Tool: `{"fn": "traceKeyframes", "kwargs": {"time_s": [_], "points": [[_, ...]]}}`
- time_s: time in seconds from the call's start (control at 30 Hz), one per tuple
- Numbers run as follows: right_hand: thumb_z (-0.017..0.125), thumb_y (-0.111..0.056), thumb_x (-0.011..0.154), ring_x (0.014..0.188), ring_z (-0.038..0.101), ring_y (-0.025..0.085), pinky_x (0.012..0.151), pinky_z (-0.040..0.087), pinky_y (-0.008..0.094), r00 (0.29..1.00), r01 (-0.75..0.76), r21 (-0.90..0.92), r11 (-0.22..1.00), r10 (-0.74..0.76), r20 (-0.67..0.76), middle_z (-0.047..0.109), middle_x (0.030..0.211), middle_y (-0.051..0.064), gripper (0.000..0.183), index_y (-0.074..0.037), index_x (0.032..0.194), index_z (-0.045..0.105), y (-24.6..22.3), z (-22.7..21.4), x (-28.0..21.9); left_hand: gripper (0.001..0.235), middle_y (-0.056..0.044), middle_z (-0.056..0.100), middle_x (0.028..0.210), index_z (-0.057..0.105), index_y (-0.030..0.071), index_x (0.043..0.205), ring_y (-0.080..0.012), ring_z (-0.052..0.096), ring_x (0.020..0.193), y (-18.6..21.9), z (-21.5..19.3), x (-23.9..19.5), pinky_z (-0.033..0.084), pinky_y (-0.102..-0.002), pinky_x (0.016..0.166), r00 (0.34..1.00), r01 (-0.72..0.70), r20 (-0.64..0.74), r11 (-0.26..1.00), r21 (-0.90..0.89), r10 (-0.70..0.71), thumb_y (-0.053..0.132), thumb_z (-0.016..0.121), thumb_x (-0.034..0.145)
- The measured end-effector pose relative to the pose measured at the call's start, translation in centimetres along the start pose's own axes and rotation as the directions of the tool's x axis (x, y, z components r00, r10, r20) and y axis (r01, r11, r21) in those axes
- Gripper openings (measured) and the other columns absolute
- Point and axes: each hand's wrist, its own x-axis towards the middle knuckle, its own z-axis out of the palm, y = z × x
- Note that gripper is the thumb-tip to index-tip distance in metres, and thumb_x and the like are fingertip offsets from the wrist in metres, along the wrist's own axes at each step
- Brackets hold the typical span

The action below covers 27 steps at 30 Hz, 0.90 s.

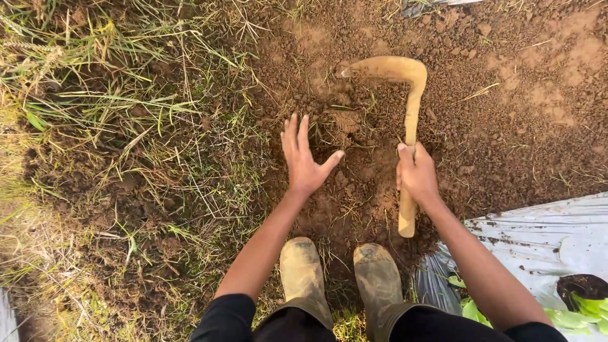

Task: Using a hand tool to remove weeds and move soil around planting beds in a field.

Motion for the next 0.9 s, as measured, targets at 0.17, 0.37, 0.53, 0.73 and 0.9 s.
{"fn": "traceKeyframes", "kwargs": {"time_s": [0.17,0.37,0.53,0.73,0.9], "points": [[0.036,-0.020,0.112,0.045,0.053,0.016,0.042,0.049,0.026,0.993,-0.077,-0.030,0.997,0.079,0.086,0.050,0.061,0.003,0.029,0.003,0.105,0.053,0.9,2.2,-3.2,0.118,-0.017,0.003,0.169,0.012,0.024,0.163,-0.0389,0.002,0.158,0.7,2.3,2.4,0.003,-0.066,0.125,0.998,-0.055,0.047,0.996,0.063,0.052,0.073,0.076,0.076],[0.039,-0.014,0.109,0.048,0.049,0.012,0.041,0.045,0.022,0.990,-0.134,0.029,0.991,0.132,0.050,0.048,0.064,0.000,0.019,-0.001,0.105,0.053,0.9,1.0,-4.4,0.105,-0.011,0.002,0.171,0.014,0.030,0.163,-0.0358,0.001,0.160,1.9,4.4,4.8,0.001,-0.065,0.127,0.970,-0.173,0.203,0.965,0.198,0.132,0.080,0.060,0.084],[0.044,-0.009,0.110,0.049,0.047,0.011,0.040,0.042,0.019,0.993,0.084,-0.041,0.996,-0.087,-0.082,0.046,0.065,0.000,0.014,-0.004,0.099,0.051,4.4,-2.3,-1.3,0.093,-0.005,0.006,0.171,0.022,0.027,0.163,-0.0385,0.006,0.157,5.8,3.8,7.4,0.005,-0.071,0.122,0.876,-0.334,0.468,0.844,0.421,0.113,0.083,0.041,0.092],[0.040,-0.017,0.113,0.050,0.052,0.012,0.045,0.048,0.025,0.973,-0.060,0.094,0.994,0.079,-0.215,0.050,0.065,-0.002,0.016,-0.006,0.108,0.051,4.7,-3.0,-1.2,0.062,0.005,0.031,0.162,0.037,0.031,0.155,-0.0424,0.021,0.151,4.4,5.5,8.2,0.019,-0.074,0.116,0.766,-0.498,0.630,0.736,0.458,0.126,0.060,0.029,0.101],[0.040,-0.017,0.113,0.049,0.053,0.012,0.044,0.049,0.024,0.978,-0.057,0.141,0.988,0.084,-0.192,0.051,0.065,-0.001,0.016,-0.004,0.110,0.050,5.8,-2.2,-1.0,0.037,0.000,0.049,0.130,0.059,0.023,0.124,-0.0367,0.044,0.133,1.0,8.1,6.7,0.036,-0.057,0.107,0.808,-0.586,0.382,0.687,0.430,0.449,0.047,0.046,0.099]]}}
